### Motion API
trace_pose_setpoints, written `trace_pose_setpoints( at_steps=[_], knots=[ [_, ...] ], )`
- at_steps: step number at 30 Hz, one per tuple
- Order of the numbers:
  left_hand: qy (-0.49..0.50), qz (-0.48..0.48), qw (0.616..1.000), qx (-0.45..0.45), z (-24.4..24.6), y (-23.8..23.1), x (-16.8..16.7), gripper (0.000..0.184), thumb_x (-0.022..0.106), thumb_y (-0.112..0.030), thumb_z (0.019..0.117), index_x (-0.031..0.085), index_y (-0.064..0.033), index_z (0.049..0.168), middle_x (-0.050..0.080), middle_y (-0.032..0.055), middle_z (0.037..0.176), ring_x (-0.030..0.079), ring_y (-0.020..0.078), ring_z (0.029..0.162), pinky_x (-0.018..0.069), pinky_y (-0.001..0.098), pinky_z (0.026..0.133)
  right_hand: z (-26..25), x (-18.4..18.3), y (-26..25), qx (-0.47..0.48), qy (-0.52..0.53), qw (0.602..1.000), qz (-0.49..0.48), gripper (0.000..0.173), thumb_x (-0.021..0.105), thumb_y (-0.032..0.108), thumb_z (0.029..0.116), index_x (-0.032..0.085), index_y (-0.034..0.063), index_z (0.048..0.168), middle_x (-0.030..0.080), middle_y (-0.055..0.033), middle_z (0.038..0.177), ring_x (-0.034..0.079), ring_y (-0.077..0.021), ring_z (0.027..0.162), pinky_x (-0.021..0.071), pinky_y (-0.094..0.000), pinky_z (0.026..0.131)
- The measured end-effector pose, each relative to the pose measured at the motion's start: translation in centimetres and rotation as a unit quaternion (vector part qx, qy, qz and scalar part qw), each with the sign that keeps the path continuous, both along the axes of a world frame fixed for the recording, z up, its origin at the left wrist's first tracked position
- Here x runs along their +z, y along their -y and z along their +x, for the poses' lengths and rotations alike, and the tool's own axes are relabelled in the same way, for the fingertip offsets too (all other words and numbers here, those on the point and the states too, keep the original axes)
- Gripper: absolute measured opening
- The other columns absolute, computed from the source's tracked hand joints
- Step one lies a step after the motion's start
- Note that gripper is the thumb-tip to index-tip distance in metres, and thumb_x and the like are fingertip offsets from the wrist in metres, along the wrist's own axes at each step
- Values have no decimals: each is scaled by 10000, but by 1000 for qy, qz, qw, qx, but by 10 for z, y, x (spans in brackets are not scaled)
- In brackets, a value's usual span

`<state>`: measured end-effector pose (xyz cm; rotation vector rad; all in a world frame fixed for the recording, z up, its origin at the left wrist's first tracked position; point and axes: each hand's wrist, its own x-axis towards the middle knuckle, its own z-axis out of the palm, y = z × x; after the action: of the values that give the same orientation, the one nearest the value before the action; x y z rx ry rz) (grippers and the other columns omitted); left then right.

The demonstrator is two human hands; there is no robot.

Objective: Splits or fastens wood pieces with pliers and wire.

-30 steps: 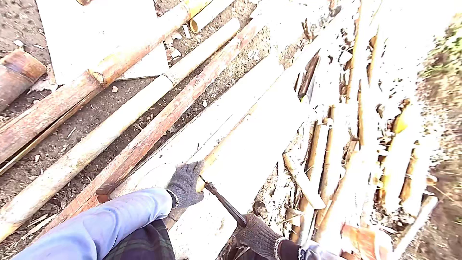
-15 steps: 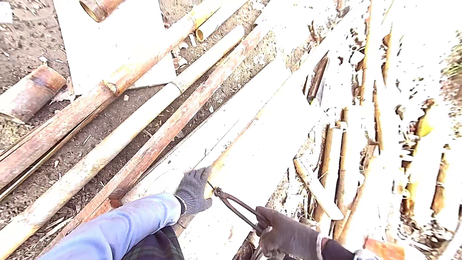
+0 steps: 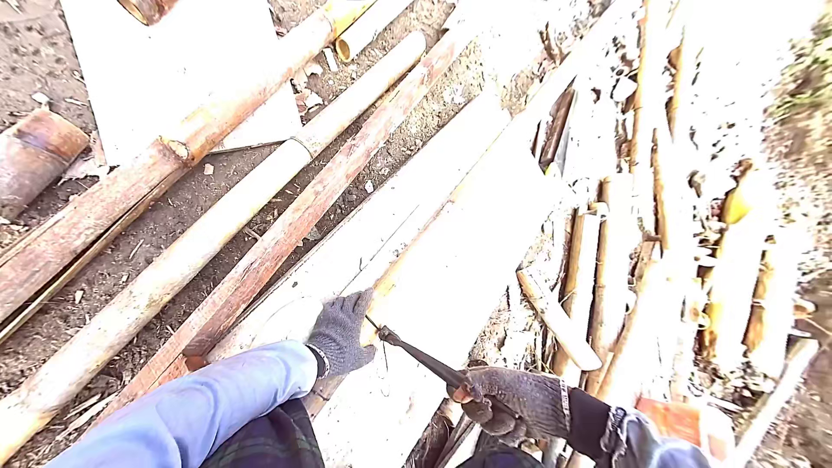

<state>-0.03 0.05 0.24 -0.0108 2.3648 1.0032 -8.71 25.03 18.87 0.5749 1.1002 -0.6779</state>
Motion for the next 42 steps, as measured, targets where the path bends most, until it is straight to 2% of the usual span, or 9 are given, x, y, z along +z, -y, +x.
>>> trace_pose_setpoints(
  at_steps=[6,9,15,20,24,28,31,37,42],
  knots=[
    [-9,12,1000,13,1,-1,-3,1118,766,-585,709,257,-217,1634,467,88,1557,467,315,1405,411,548,1126,18,-12,0,-47,-2,999,-23,184,601,237,952,564,111,1081,688,-95,970,707,-230,935,603,-419,873],
    [-12,13,1000,10,1,0,-4,1118,767,-586,712,252,-221,1635,463,88,1561,460,313,1411,398,547,1139,23,-3,29,101,-123,983,93,305,698,101,872,523,75,1119,669,-110,858,711,-226,774,622,-406,721],
    [-9,-1,1000,7,1,-2,-3,1133,764,-604,702,252,-217,1636,462,89,1562,459,311,1414,395,542,1141,14,-5,39,655,-409,625,115,263,537,93,1005,633,139,1245,666,-194,1153,703,-423,929,578,-592,727],
    [0,4,1000,13,1,0,-2,1114,756,-606,706,256,-243,1633,462,67,1564,460,301,1413,397,546,1140,10,-8,28,424,-272,858,96,664,710,384,883,426,261,1470,693,-90,929,689,-260,777,580,-504,715],
    [-6,10,1000,18,2,-1,-4,1107,758,-606,706,260,-255,1630,460,61,1567,457,300,1417,399,545,1137,18,-10,7,51,-76,996,21,246,514,402,1017,552,164,1070,514,22,781,506,-73,575,455,-226,504],
    [-8,10,1000,19,1,-1,-5,1097,755,-599,705,269,-252,1625,471,62,1556,465,300,1408,405,548,1131,19,-14,-8,-109,-10,994,-24,407,652,474,935,538,151,1155,682,-93,1013,718,-270,945,616,-463,847],
    [-11,14,1000,20,2,-1,-6,1096,761,-602,701,285,-241,1620,488,67,1540,481,302,1392,413,545,1126,22,-10,17,96,-172,980,21,333,683,134,857,500,88,1131,672,-117,903,709,-250,779,617,-431,695],
    [-22,6,1000,17,2,-1,-6,1097,758,-612,696,299,-231,1617,508,80,1518,494,300,1378,416,533,1124,41,-23,11,628,-570,522,93,498,775,17,771,711,218,1222,679,-208,1112,689,-425,920,590,-565,709],
    [-10,6,1000,11,3,1,-5,1100,752,-615,710,274,-239,1627,476,67,1551,468,291,1405,401,532,1139,28,-6,35,491,-364,775,158,693,753,470,771,564,195,1378,625,-156,1207,682,-339,957,578,-572,800]
  ],
)
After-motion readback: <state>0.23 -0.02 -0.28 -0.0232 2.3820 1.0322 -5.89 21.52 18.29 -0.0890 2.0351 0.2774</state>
